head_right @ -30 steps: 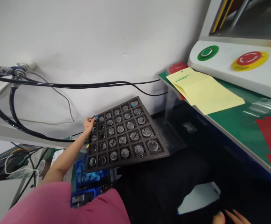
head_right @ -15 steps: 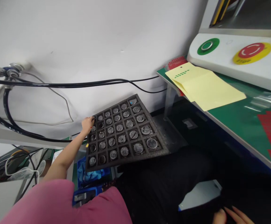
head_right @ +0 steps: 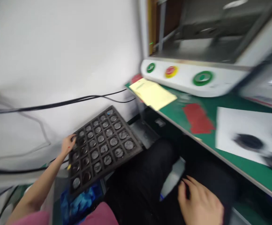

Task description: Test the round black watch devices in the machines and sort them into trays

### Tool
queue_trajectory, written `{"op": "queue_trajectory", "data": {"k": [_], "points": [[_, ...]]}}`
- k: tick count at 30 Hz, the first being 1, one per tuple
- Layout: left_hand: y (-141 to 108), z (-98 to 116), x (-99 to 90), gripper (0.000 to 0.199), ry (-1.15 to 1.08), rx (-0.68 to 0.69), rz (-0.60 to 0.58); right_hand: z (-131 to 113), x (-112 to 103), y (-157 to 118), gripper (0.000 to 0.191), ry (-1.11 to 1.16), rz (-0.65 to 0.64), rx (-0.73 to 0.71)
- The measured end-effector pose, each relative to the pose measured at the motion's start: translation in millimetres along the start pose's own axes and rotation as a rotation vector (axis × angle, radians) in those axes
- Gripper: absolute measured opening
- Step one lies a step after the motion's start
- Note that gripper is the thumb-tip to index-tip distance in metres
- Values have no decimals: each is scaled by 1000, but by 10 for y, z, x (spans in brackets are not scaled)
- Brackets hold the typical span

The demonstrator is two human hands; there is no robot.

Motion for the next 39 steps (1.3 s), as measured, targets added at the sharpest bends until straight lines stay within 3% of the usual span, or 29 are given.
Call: {"op": "queue_trajectory", "data": {"k": [3, 4, 6, 8, 10, 13, 16, 18, 22, 24, 25, 27, 29, 32, 36, 39], "points": [[17, 561, -39, 25, -77, 213, 163, -186, -49, 138, 12, -282, -6, -19], [10, 829, -22, 24, -112, 365, 225, -198, -54, 169, 14, -318, -11, 11], [-122, 1489, 41, 21, -157, 809, 336, -175, -60, 203, 17, -359, -22, 81], [-410, 2203, 133, 25, -153, 1250, 385, -141, -74, 207, 20, -369, -20, 134], [-747, 2894, 218, 31, -141, 1536, 368, -123, -104, 199, 23, -357, -3, 163], [-1259, 3807, 280, 32, -209, 1829, 356, -114, -170, 188, 24, -329, 41, 183], [-1710, 4497, 268, 31, -284, 2047, 308, -90, -256, 172, 24, -316, 95, 186], [-1940, 4819, 178, 26, -401, 2079, 173, -59, -316, 152, 24, -316, 133, 188], [-2263, 5168, -111, 25, -731, 2000, -375, 18, -412, 112, 22, -310, 196, 198], [-2363, 5280, -203, 29, -748, 1999, -566, 51, -443, 100, 20, -301, 216, 208], [-2372, 5349, -213, 29, -706, 1988, -589, 63, -455, 96, 20, -295, 223, 212], [-2287, 5530, -138, 27, -537, 1895, -525, 80, -479, 87, 19, -284, 233, 220], [-2103, 5732, 37, 26, -336, 1757, -443, 92, -506, 75, 18, -272, 239, 226], [-1825, 5964, 328, 35, -174, 1665, -432, 106, -552, 54, 17, -260, 248, 233], [-1640, 6082, 545, 44, -126, 1659, -469, 98, -554, 74, 17, -255, 263, 235], [-1658, 6039, 528, 45, -113, 1665, -462, 47, -526, 122, 19, -256, 261, 215]]}}
Point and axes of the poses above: each hand's wrist, its own y-axis towards the middle knuckle, its own x-axis out of the palm, z = x × y, the point moved 4 cm from there along y, towards the middle knuckle, and after that the axes turned 10 degrees about -z, right-handed, at the moved point
